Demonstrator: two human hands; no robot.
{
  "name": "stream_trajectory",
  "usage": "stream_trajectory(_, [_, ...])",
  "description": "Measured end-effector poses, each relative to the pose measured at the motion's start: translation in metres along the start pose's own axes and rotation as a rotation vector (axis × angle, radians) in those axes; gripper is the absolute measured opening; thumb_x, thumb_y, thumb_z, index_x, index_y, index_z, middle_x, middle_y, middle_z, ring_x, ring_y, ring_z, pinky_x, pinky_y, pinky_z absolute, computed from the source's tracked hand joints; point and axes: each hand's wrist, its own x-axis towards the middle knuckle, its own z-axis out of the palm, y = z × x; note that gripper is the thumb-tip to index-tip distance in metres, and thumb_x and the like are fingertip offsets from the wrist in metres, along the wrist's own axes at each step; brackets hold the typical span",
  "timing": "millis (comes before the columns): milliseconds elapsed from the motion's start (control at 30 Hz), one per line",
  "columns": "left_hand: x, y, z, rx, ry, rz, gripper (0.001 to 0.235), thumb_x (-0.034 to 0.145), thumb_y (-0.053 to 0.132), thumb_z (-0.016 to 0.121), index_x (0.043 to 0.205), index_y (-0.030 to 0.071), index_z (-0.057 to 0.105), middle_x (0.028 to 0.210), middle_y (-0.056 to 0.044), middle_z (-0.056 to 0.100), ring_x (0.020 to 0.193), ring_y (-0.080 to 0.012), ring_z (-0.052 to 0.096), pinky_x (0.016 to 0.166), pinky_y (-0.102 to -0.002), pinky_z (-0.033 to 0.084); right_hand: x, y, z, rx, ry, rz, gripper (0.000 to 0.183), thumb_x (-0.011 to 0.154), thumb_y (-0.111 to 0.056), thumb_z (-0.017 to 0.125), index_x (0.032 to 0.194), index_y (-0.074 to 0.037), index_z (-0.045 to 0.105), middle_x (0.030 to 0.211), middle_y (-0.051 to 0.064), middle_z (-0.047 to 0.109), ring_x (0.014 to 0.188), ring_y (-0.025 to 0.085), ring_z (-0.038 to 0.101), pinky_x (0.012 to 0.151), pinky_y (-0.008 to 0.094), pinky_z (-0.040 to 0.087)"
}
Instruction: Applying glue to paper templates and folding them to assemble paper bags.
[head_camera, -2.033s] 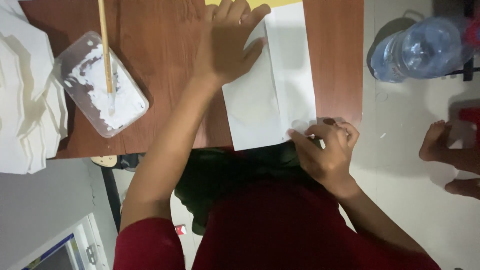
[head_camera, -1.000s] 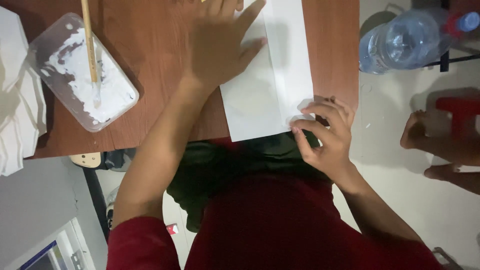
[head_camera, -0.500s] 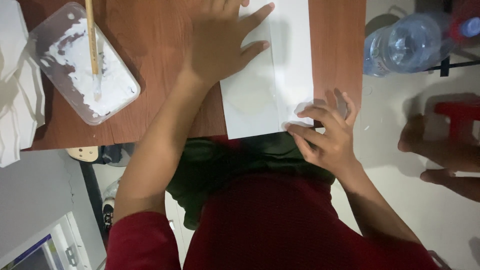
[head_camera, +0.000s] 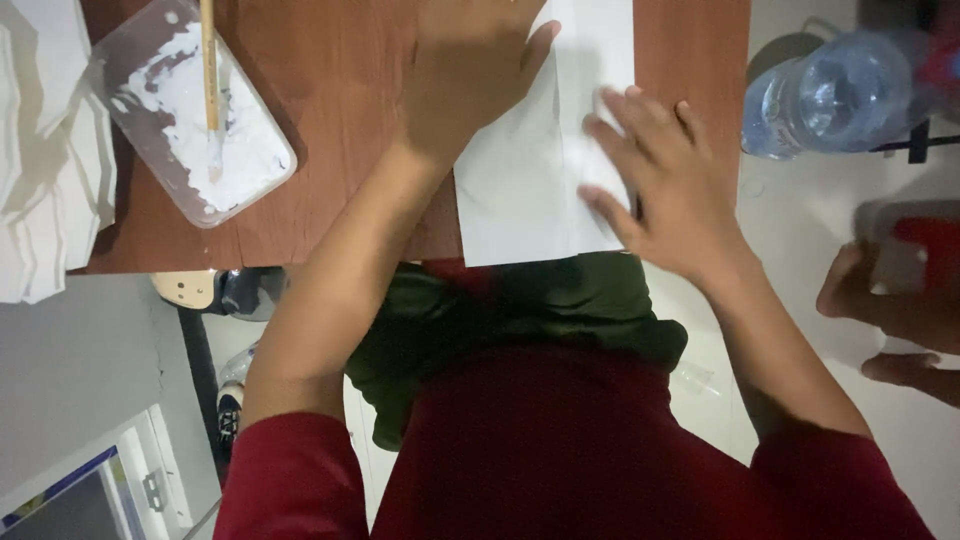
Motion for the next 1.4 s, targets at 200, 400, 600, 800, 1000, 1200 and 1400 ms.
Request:
stream_trajectory(200, [-0.010, -0.006, 0.024, 0.009, 0.060, 0.041, 0.025, 0.102, 0.036, 0.073, 0.117, 0.017, 0.069, 0.081, 0.001, 0.073, 0.044, -0.0110, 0.053, 0.039, -0.023, 0.045, -0.038, -0.008, 0.008, -0.004, -0.243, 0.042, 0.075, 0.101, -0.055, 0.045, 0.153, 0.000, 0.050, 0.169, 0.013, 0.030, 0.156, 0.034, 0.021, 0.119, 0.076, 0.004])
stream_trajectory(400, [0.002, -0.024, 0.015, -0.191, -0.081, 0.117, 0.022, 0.104, 0.036, 0.072, 0.110, 0.015, 0.073, 0.082, 0.000, 0.075, 0.048, -0.0204, 0.057, 0.045, -0.030, 0.048, -0.068, -0.008, 0.001, -0.054, -0.287, -0.007, 0.074, 0.090, -0.053, 0.060, 0.150, -0.010, 0.053, 0.161, 0.013, 0.045, 0.156, 0.028, 0.026, 0.118, 0.075, 0.017])
stream_trajectory(600, [0.003, -0.019, 0.002, -0.123, -0.008, 0.194, 0.022, 0.110, 0.030, 0.066, 0.094, 0.014, 0.071, 0.067, 0.003, 0.062, 0.044, -0.0174, 0.041, 0.048, -0.027, 0.039, -0.067, -0.006, -0.010, 0.039, -0.218, -0.044, 0.069, 0.088, -0.055, 0.064, 0.143, -0.015, 0.060, 0.152, 0.008, 0.054, 0.151, 0.029, 0.039, 0.121, 0.074, 0.018])
stream_trajectory(800, [-0.039, 0.027, -0.084, -0.212, -0.451, 0.093, 0.067, 0.104, 0.047, 0.078, 0.159, 0.024, 0.047, 0.157, -0.006, 0.043, 0.144, -0.0225, 0.043, 0.112, -0.044, 0.040, -0.016, 0.002, -0.014, 0.133, -0.037, -0.090, 0.060, 0.081, -0.008, 0.075, 0.139, 0.003, 0.064, 0.130, 0.017, 0.063, 0.127, 0.033, 0.059, 0.125, 0.064, 0.024])
stream_trajectory(1000, [-0.061, 0.030, -0.116, -0.496, -0.701, -0.046, 0.089, 0.083, 0.048, 0.083, 0.159, 0.017, 0.048, 0.170, -0.006, 0.022, 0.158, -0.0298, 0.019, 0.128, -0.058, 0.013, 0.013, 0.010, -0.006, -0.218, -0.042, -0.183, 0.044, 0.101, -0.028, 0.070, 0.141, -0.010, 0.071, 0.149, 0.006, 0.063, 0.131, 0.023, 0.059, 0.108, 0.050, 0.039])
stream_trajectory(1200, [-0.068, 0.030, -0.122, -0.487, -0.682, 0.048, 0.128, 0.059, 0.073, 0.090, 0.162, 0.014, 0.041, 0.170, -0.012, 0.021, 0.157, -0.0335, 0.011, 0.127, -0.057, 0.006, 0.028, 0.014, -0.004, -0.065, -0.057, -0.170, 0.037, 0.098, -0.015, 0.063, 0.131, -0.005, 0.074, 0.133, 0.009, 0.067, 0.114, 0.026, 0.053, 0.107, 0.050, 0.031])
stream_trajectory(1400, [-0.094, 0.043, -0.129, -0.420, -0.634, -0.017, 0.090, 0.087, 0.048, 0.084, 0.159, 0.014, 0.043, 0.168, -0.014, 0.023, 0.156, -0.0339, 0.010, 0.128, -0.060, 0.011, 0.048, 0.039, 0.018, -0.316, 0.063, -0.305, 0.046, 0.107, -0.029, 0.068, 0.149, -0.011, 0.067, 0.153, 0.004, 0.054, 0.122, 0.030, 0.049, 0.094, 0.048, 0.038])
